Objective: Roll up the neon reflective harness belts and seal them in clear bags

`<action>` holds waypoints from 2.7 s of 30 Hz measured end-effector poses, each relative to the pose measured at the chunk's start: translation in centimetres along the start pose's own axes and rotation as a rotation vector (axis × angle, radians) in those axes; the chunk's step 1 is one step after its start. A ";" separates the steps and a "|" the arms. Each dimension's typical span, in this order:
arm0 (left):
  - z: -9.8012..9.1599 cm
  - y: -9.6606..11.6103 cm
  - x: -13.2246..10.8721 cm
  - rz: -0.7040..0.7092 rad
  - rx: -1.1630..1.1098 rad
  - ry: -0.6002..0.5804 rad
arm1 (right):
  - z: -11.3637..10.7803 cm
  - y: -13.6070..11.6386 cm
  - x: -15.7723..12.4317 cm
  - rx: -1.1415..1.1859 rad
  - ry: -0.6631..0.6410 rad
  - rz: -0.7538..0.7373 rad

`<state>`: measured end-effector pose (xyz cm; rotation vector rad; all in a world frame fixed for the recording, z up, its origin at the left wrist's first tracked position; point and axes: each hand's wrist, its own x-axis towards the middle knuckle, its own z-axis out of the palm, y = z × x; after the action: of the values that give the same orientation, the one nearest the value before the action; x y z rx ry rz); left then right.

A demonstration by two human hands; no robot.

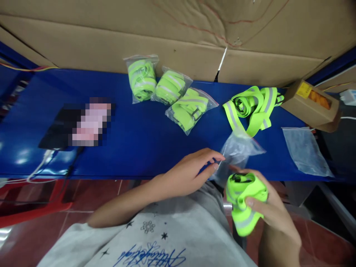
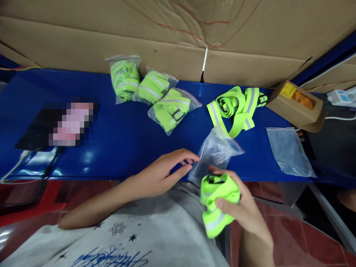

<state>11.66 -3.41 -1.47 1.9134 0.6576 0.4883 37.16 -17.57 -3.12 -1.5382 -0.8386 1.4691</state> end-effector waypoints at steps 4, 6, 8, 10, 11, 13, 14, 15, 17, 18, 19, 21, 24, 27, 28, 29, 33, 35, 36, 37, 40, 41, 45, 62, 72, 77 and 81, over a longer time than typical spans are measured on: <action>1.9 -0.5 -0.1 0.008 0.532 0.012 | 1.2 -0.6 -0.3 0.289 -0.079 -0.137; 2.2 -1.0 -0.5 -0.011 0.716 0.016 | 0.2 -0.9 -0.1 0.334 0.086 -0.232; 1.8 -1.3 -1.2 -0.032 0.788 0.032 | -1.1 -1.1 0.4 0.320 0.254 -0.309; 0.8 -1.3 -1.8 -0.030 0.801 0.074 | -2.0 -1.2 1.2 0.291 0.415 -0.389; 0.4 -1.2 -2.1 -0.015 0.803 0.106 | -2.1 -1.1 1.6 0.266 0.512 -0.427; -0.1 -0.6 -2.4 0.014 0.818 0.168 | -1.8 -1.0 2.7 0.171 0.730 -0.481; -0.1 -0.2 -2.3 0.029 0.831 0.181 | -1.4 -1.0 3.3 0.100 0.819 -0.489; 0.1 0.2 -2.2 0.047 0.845 0.180 | -1.0 -1.0 3.8 0.018 0.879 -0.485; 0.8 0.9 -1.6 0.094 0.866 0.144 | -0.1 -1.1 4.7 -0.146 0.888 -0.445; 1.3 1.1 -1.2 0.117 0.868 0.119 | 0.3 -1.2 5.1 -0.213 0.860 -0.422; 1.7 1.1 -0.8 0.136 0.866 0.092 | 0.7 -1.3 5.4 -0.269 0.831 -0.410; 2.6 0.9 0.3 0.143 0.854 0.038 | 1.4 -1.5 5.9 -0.334 0.793 -0.424; 3.4 -0.2 1.8 0.086 0.845 -0.031 | 2.3 -1.6 6.4 -0.373 0.808 -0.491; 3.9 -1.0 2.7 0.065 0.829 -0.033 | 3.2 -1.7 6.5 -0.428 0.868 -0.534; 4.0 -1.2 2.9 0.066 0.824 -0.016 | 3.5 -1.8 6.6 -0.440 0.862 -0.543; 4.1 -1.2 3.0 0.067 0.821 0.005 | 3.7 -1.9 6.6 -0.447 0.844 -0.548; 4.1 -1.0 2.8 0.040 0.813 0.069 | 4.1 -2.6 6.6 -0.489 0.772 -0.542; 3.9 -1.1 2.7 0.039 0.805 0.071 | 3.9 -3.0 6.5 -0.553 0.739 -0.514; 3.7 -1.1 2.6 0.044 0.803 0.070 | 3.7 -3.2 6.4 -0.592 0.711 -0.492; 3.5 -1.2 2.5 0.047 0.804 0.071 | 3.5 -3.4 6.2 -0.631 0.678 -0.466; 2.8 -1.5 2.2 0.028 0.818 0.073 | 2.8 -3.9 5.6 -0.711 0.547 -0.394; 2.6 -1.6 2.1 0.022 0.823 0.073 | 2.6 -4.0 5.3 -0.730 0.501 -0.374; 1.9 -2.1 1.8 0.072 0.827 0.070 | 2.6 -4.3 4.5 -0.839 0.419 -0.333; -1.4 -2.0 2.2 0.192 0.774 -0.206 | 2.0 -4.7 6.7 -0.537 -0.014 -0.124; -1.6 -3.8 2.8 0.198 0.665 -0.245 | 3.6 -4.1 5.7 -0.766 0.057 -0.415; -1.1 -3.8 2.7 0.181 0.649 -0.200 | 4.2 -3.1 5.8 -0.715 0.164 -0.438; -1.2 -4.1 3.1 0.186 0.661 -0.164 | 5.1 -2.8 5.8 -0.901 0.195 -0.655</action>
<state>12.42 0.82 -4.60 2.6232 0.5767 0.2322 32.83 -10.62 -3.01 -1.7097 -1.8117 0.4405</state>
